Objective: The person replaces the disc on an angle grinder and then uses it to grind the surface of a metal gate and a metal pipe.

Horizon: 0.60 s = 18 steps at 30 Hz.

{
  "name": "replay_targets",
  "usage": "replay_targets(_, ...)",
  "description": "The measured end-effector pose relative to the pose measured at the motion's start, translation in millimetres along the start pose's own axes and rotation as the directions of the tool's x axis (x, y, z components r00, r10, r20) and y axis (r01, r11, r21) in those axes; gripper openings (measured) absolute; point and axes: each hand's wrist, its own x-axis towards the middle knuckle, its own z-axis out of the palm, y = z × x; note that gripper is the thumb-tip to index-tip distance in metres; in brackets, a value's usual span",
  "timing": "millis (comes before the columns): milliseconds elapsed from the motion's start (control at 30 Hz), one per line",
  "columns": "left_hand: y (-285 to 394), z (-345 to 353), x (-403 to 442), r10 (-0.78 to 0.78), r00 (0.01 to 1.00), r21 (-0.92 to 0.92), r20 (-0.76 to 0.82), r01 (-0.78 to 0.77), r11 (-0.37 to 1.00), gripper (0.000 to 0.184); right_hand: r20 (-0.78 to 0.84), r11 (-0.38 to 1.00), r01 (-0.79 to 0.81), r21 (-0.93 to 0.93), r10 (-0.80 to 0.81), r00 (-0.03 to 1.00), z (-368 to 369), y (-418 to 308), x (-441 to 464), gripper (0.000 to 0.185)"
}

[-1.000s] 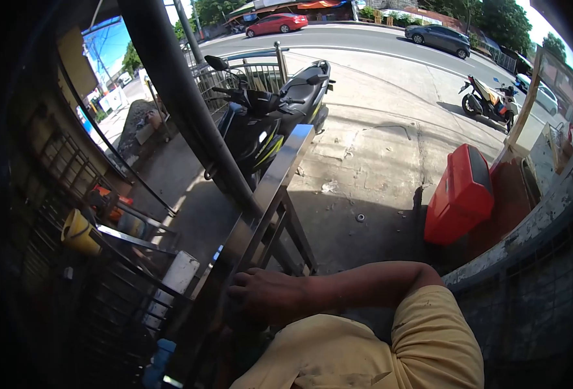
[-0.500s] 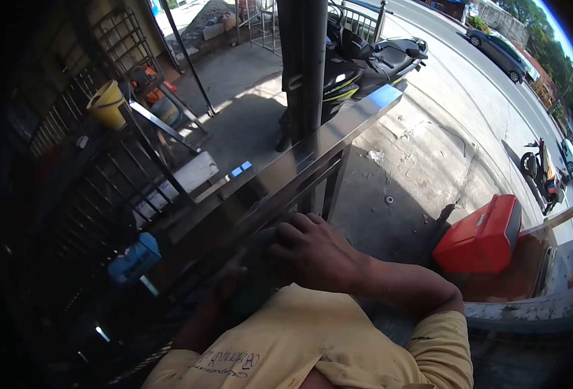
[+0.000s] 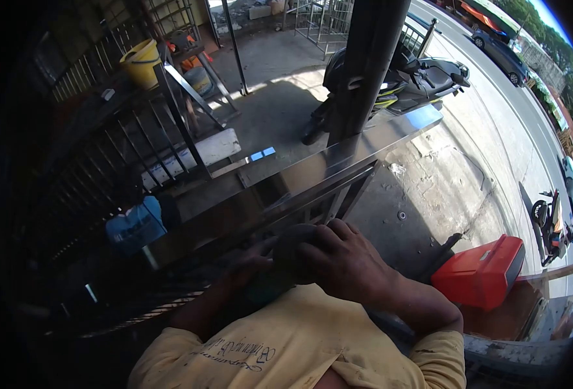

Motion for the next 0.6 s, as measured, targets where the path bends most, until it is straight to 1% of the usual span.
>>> replay_targets(67, 3, 0, -1, 0.004, 1.000, -0.016, 0.009, -0.004, 1.000, 0.087, 0.015, 1.000, 0.012, -0.017, -0.012, 1.000, -3, 0, -1, 0.045)
replay_targets(167, 9, 6, -2, -0.013, 1.000, 0.065, -0.027, 0.014, 0.998, 0.087, 0.015, 0.998, 0.011, -0.062, -0.010, 1.000, -2, 4, -3, 0.043)
replay_targets(200, 3, 4, -1, 0.003, 1.000, 0.044, -0.013, -0.002, 0.999, 0.088, 0.016, 0.997, 0.005, -0.076, -0.004, 1.000, 0, 4, -5, 0.042)
replay_targets(267, -8, -4, 2, 0.039, 0.999, 0.005, 0.009, -0.039, 0.999, 0.089, 0.007, 0.999, 0.030, -0.027, -0.030, 1.000, 2, 5, -6, 0.042)
replay_targets(300, -7, -3, 1, 0.032, 0.999, 0.012, 0.006, -0.032, 0.999, 0.090, 0.002, 0.999, 0.046, -0.004, -0.046, 0.999, 3, 5, -6, 0.042)
replay_targets(400, -1, 1, -4, 0.024, 1.000, 0.040, -0.010, -0.023, 0.999, 0.093, -0.092, 0.998, 0.060, 0.016, -0.059, 0.994, 7, 6, -4, 0.036)
replay_targets(500, 0, 3, -5, 0.022, 0.999, 0.055, -0.023, -0.021, 0.998, 0.093, -0.087, 0.998, 0.057, -0.042, -0.060, 0.994, 6, 5, -7, 0.035)
replay_targets(600, -1, 5, -6, 0.021, 1.000, 0.028, -0.010, -0.021, 0.999, 0.092, -0.012, 0.997, 0.019, -0.069, -0.020, 1.000, 9, 5, -12, 0.036)
